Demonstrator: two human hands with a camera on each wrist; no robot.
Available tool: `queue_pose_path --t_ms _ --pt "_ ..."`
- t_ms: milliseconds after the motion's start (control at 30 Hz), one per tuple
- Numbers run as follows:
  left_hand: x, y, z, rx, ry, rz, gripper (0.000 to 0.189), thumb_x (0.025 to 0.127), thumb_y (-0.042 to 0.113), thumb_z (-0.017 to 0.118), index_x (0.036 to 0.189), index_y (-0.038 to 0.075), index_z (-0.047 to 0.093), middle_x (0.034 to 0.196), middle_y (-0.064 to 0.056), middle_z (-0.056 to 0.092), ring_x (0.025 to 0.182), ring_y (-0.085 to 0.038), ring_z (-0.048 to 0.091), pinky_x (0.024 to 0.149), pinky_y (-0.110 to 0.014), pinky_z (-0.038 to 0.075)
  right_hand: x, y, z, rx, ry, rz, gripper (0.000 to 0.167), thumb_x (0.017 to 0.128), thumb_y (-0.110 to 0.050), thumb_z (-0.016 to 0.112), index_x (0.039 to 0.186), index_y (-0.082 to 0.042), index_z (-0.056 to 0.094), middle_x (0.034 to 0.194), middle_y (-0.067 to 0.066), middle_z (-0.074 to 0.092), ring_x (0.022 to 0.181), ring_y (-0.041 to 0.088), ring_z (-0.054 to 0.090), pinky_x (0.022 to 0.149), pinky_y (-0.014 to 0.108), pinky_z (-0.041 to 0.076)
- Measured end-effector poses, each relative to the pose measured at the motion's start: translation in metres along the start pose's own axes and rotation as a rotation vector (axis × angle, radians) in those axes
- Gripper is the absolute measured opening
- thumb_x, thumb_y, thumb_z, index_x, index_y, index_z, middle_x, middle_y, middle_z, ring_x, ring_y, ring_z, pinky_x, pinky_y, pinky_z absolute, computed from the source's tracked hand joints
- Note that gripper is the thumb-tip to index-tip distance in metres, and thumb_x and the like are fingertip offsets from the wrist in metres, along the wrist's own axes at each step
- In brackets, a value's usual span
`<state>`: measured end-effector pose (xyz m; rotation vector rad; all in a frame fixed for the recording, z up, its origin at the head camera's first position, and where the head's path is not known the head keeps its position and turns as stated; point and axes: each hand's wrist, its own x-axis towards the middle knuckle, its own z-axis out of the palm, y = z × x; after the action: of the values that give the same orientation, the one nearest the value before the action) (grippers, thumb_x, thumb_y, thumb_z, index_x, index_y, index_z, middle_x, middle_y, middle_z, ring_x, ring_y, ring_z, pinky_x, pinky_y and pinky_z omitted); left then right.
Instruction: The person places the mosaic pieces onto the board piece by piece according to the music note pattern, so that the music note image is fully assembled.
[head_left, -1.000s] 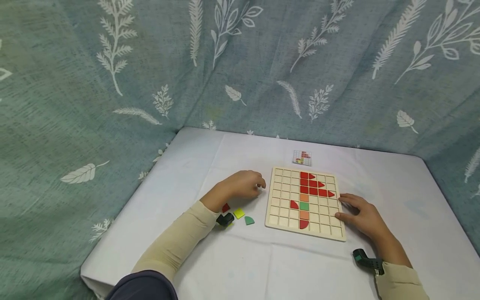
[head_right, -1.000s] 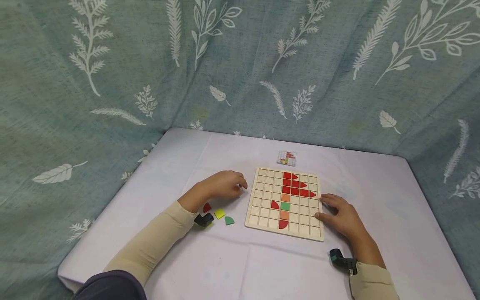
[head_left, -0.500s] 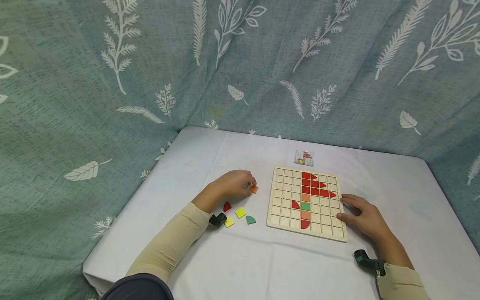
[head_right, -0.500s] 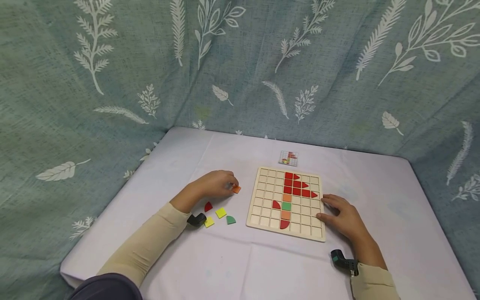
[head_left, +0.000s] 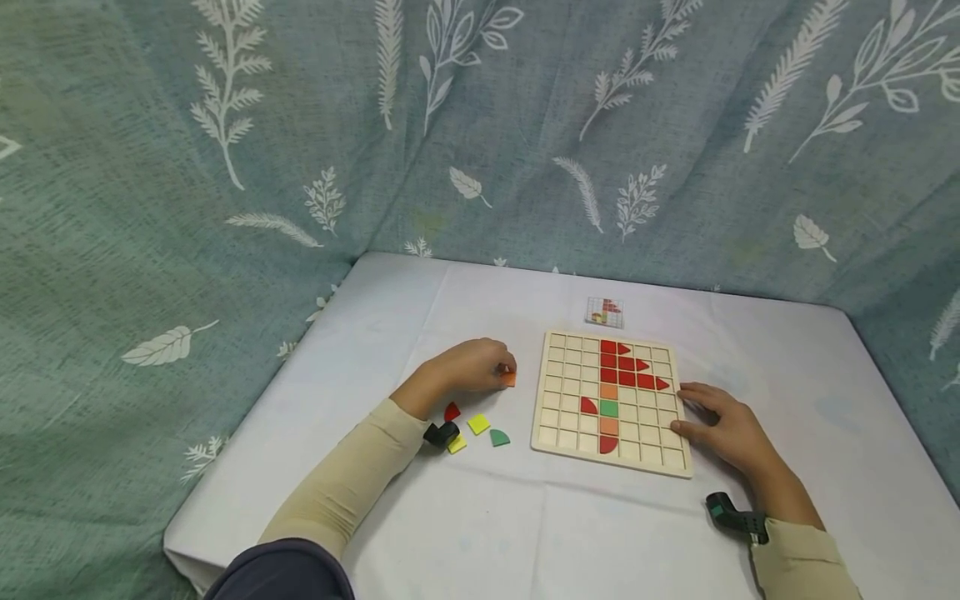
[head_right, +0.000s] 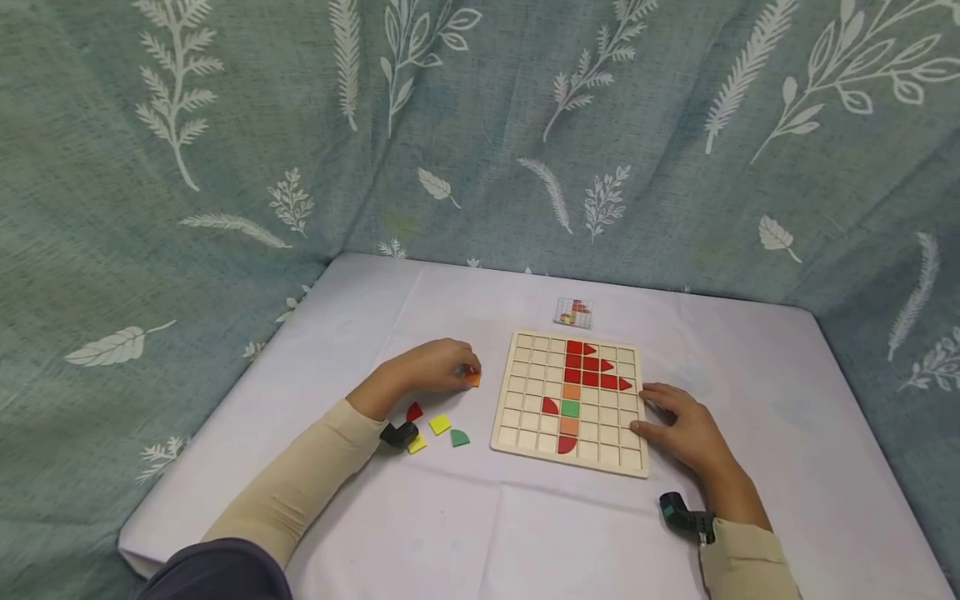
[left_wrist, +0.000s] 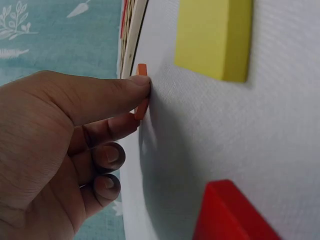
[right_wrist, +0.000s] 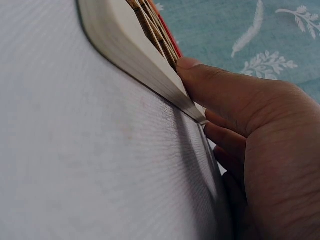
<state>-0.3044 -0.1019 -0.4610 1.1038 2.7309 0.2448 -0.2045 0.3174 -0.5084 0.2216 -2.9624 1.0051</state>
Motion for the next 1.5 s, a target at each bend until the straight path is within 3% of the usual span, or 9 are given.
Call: queue_pose_path --t_ms 500,633,867,1100,1267,1500 --pt "-0.002 -0.001 0.000 -0.028 -0.030 -0.037 0.021 0.089 0.023 0.068 0.108 0.017 0.073 0.102 0.005 0.064 0.093 -0.010 0.056 0.087 -0.029 0.046 0.001 0.003 0.000 0.000 0.004 -0.019 0.073 0.081 -0.047 0.076 0.135 -0.002 0.056 0.145 0.021 0.042 0.134 0.047 0.031 0.102 0.064 0.025" --pt "-0.014 -0.004 0.000 -0.035 -0.033 -0.062 0.022 0.088 0.023 0.067 0.108 0.019 0.073 0.102 0.006 0.064 0.093 -0.010 0.057 0.086 -0.030 0.046 0.001 0.001 0.000 0.005 0.001 -0.029 0.074 0.081 -0.048 0.075 0.135 -0.001 0.055 0.144 0.022 0.043 0.134 0.047 0.031 0.102 0.065 0.024" --pt "-0.051 -0.015 -0.004 -0.107 -0.044 -0.135 0.031 0.083 0.027 0.073 0.113 0.021 0.070 0.100 0.009 0.061 0.091 -0.009 0.054 0.084 -0.030 0.045 0.001 -0.003 -0.002 0.007 -0.003 -0.034 0.074 0.082 -0.047 0.075 0.135 0.000 0.055 0.144 0.022 0.043 0.134 0.047 0.031 0.102 0.065 0.024" --pt "-0.082 -0.017 -0.003 -0.193 -0.098 -0.170 0.031 0.075 0.025 0.081 0.103 0.022 0.070 0.090 0.012 0.060 0.084 -0.011 0.054 0.077 -0.029 0.045 0.000 -0.002 -0.004 -0.002 -0.013 -0.016 0.076 0.082 -0.049 0.074 0.136 0.000 0.053 0.145 0.023 0.041 0.134 0.048 0.030 0.102 0.066 0.023" --pt "-0.092 -0.017 -0.003 -0.223 -0.112 -0.149 0.027 0.073 0.013 0.079 0.097 0.023 0.072 0.088 0.014 0.060 0.084 -0.011 0.054 0.075 -0.029 0.046 0.000 -0.001 -0.006 0.005 -0.007 -0.021 0.074 0.083 -0.047 0.074 0.136 0.000 0.054 0.145 0.023 0.041 0.134 0.048 0.030 0.102 0.066 0.022" --pt "-0.091 -0.018 -0.002 -0.232 -0.109 -0.150 0.024 0.074 0.008 0.076 0.092 0.023 0.073 0.084 0.015 0.062 0.081 -0.012 0.055 0.073 -0.028 0.048 0.001 -0.001 -0.002 0.025 -0.016 -0.017 0.075 0.082 -0.048 0.075 0.136 0.000 0.054 0.145 0.022 0.040 0.135 0.048 0.029 0.102 0.066 0.023"
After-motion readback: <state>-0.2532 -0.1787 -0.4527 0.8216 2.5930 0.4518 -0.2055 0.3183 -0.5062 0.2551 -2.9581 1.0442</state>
